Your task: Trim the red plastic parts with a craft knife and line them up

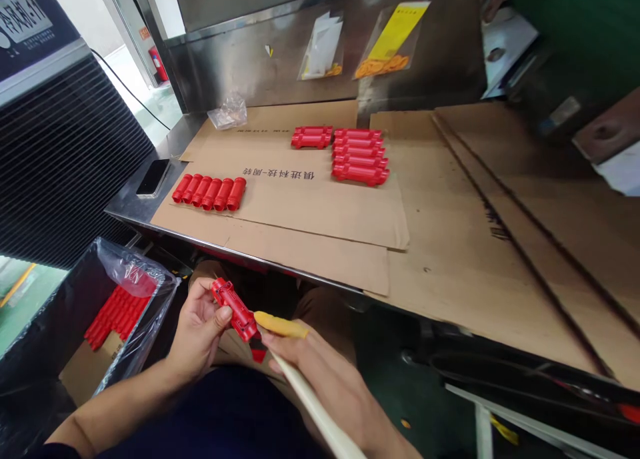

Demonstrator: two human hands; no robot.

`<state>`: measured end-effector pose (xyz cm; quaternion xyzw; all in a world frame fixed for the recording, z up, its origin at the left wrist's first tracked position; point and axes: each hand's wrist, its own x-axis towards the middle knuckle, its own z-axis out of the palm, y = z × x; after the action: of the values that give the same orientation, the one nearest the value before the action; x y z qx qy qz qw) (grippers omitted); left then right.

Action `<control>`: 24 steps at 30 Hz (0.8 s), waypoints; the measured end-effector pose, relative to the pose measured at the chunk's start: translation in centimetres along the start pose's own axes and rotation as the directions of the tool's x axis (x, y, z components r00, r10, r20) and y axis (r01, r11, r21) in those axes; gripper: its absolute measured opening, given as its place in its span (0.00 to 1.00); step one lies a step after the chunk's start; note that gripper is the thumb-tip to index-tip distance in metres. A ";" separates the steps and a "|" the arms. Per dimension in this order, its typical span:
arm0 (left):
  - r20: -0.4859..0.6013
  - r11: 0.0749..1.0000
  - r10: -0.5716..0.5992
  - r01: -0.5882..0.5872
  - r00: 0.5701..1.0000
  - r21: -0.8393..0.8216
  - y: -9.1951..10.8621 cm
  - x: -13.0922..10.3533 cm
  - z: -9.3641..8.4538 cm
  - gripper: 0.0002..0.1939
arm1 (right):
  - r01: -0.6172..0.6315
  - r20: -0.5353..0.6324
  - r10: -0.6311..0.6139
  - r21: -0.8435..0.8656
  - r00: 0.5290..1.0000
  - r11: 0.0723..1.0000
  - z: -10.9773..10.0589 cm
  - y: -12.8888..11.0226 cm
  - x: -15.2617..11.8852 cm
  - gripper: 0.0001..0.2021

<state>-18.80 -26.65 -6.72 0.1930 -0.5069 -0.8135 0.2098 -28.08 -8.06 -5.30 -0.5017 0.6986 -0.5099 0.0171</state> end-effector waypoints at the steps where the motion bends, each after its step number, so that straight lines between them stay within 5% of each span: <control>1: -0.002 0.999 -0.036 0.036 0.999 -0.016 0.1 0.0 0.0 0.19 | 0.012 0.032 -0.012 0.000 0.999 1.000 0.0 0.3 -0.1 0.13; 4: -0.021 0.993 -0.109 0.108 0.994 -0.053 0.2 0.0 0.2 0.20 | -0.035 0.088 0.034 0.010 0.996 0.999 0.2 0.9 -0.5 0.13; 9: 0.012 0.997 -0.073 0.073 0.997 -0.022 0.2 0.0 0.2 0.19 | -0.012 -0.068 0.012 0.004 0.998 1.000 0.7 0.6 0.1 0.10; 12: 0.039 1.000 0.007 -0.008 0.999 0.027 0.3 0.0 0.2 0.17 | -0.160 -0.128 0.174 0.114 0.976 0.981 0.6 0.0 1.0 0.05; 16: 0.052 0.990 0.109 -0.113 0.993 0.079 0.5 -0.1 0.5 0.17 | -0.306 -0.100 0.361 0.355 0.927 0.884 0.6 -0.3 1.5 0.10; 18: 0.047 0.988 0.125 -0.129 0.991 0.081 0.5 -0.2 0.5 0.16 | -0.271 -0.134 0.332 0.341 0.934 0.900 0.8 -0.2 1.1 0.08; 21: 0.035 0.990 0.132 -0.133 0.991 0.048 0.3 -0.2 0.5 0.16 | -0.145 -0.255 0.156 0.060 0.954 0.988 1.1 -0.1 0.2 0.06; 24: 0.038 0.994 0.112 -0.112 0.993 -0.010 0.0 -0.2 0.3 0.16 | -0.036 -0.258 0.006 -0.112 0.966 0.993 1.5 -0.4 -0.5 0.11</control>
<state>-18.85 -26.32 -6.56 0.1480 -0.5177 -0.8059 0.2462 -26.81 -8.72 -5.96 -0.4241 0.7285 -0.5290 -0.0975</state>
